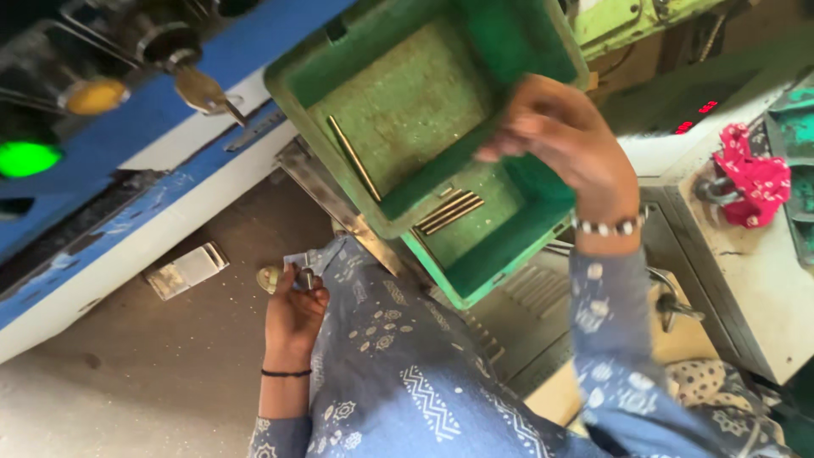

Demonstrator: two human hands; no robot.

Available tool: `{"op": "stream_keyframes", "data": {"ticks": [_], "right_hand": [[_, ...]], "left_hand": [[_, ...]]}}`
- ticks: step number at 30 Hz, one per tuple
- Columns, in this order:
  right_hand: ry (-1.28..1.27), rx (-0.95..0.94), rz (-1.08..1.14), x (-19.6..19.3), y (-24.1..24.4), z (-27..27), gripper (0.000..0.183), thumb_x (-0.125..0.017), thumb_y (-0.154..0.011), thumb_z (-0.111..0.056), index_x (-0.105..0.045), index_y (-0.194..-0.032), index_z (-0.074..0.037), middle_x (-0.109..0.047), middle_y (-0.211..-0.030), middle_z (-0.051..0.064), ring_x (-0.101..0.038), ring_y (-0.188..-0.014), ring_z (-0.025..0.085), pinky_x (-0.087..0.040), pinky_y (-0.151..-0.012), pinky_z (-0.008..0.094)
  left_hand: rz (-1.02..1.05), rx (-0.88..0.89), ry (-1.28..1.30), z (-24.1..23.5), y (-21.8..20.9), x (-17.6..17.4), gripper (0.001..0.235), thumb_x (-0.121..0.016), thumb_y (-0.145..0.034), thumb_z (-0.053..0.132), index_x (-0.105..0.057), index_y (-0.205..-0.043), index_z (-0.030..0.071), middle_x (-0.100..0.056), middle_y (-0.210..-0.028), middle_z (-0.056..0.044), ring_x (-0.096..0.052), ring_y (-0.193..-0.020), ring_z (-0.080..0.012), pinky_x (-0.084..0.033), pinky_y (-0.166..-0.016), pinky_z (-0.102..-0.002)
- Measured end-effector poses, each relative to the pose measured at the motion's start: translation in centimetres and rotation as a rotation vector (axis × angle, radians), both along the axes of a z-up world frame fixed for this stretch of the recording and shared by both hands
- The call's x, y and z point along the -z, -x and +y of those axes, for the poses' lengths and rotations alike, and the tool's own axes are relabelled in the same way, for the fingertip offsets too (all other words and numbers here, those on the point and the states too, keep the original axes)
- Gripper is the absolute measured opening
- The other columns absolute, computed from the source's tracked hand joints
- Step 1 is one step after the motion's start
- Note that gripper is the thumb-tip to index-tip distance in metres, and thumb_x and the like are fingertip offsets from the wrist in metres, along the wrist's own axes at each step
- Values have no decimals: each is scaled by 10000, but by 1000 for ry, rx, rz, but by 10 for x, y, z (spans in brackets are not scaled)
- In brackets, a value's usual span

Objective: The person operates a metalworking machine by inserting metal rods into a fixture, closing the machine door, and pressing a green button to start the cycle. They then open the door, remove the processed rods, and place them into a green bin. This sequence is repeated multiple times.

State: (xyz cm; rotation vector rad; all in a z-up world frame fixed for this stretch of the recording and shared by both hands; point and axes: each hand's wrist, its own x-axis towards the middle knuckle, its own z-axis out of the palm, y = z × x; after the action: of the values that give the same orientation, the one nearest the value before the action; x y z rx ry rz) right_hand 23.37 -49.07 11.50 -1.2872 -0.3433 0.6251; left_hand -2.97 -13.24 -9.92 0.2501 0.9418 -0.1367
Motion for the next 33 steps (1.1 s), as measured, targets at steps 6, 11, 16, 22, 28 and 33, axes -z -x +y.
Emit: {"op": "stream_keyframes", "data": {"ticks": [6,11,16,22,28,33], "right_hand": [[643,367,95,164,78,-63,180,-630,-923,-146,-646,-1062,-33,-719,-922,83,-720,-863,227,-572,-754,373],[1548,-77,-424,281,94,-49,295,-697,-838,-141,-655,-1126,-91,-684,-1047,182,-694,-925,374,-570,-733,455],[1755,-293,-822,317,96,-36,346,-656,-833,-123,-633,-1177,-118,-658,-1074,141,-683,-983,326,-572,-765,456],[1673,-539,-979,318,87,-49,173,-644,-821,-106,-723,-975,-121,-706,-1053,152,-708,-962,340,-588,-809,461],[1739,-590,-785,292,93,-29,273,-642,-841,-100,-660,-1112,-116,-722,-1044,172,-716,-968,373,-596,-815,478],[1757,-622,-797,287,92,-16,397,-657,-816,-79,-588,-1205,-101,-723,-985,171,-715,-919,384,-596,-762,499]], "left_hand": [[-19,93,-51,-23,-5,3,49,-601,-993,173,-615,-994,126,-614,-846,-13,-631,-771,-202,-497,-655,-311],[-109,208,-140,-31,-9,-4,62,-617,-1006,155,-603,-1012,95,-661,-875,-39,-643,-776,-182,-524,-670,-321],[-83,89,-96,-30,8,3,74,-636,-985,164,-602,-1040,128,-658,-857,-24,-660,-777,-177,-531,-659,-312],[23,-77,-116,-17,28,28,186,-668,-976,140,-557,-1110,75,-681,-900,-79,-694,-818,-202,-536,-668,-317],[53,-188,-151,10,22,9,390,-657,-927,65,-519,-1286,130,-699,-1020,-95,-719,-867,-197,-556,-680,-309],[-27,-204,-255,38,21,0,412,-680,-917,59,-518,-1294,97,-701,-1062,-87,-721,-893,-190,-576,-713,-313]]}}
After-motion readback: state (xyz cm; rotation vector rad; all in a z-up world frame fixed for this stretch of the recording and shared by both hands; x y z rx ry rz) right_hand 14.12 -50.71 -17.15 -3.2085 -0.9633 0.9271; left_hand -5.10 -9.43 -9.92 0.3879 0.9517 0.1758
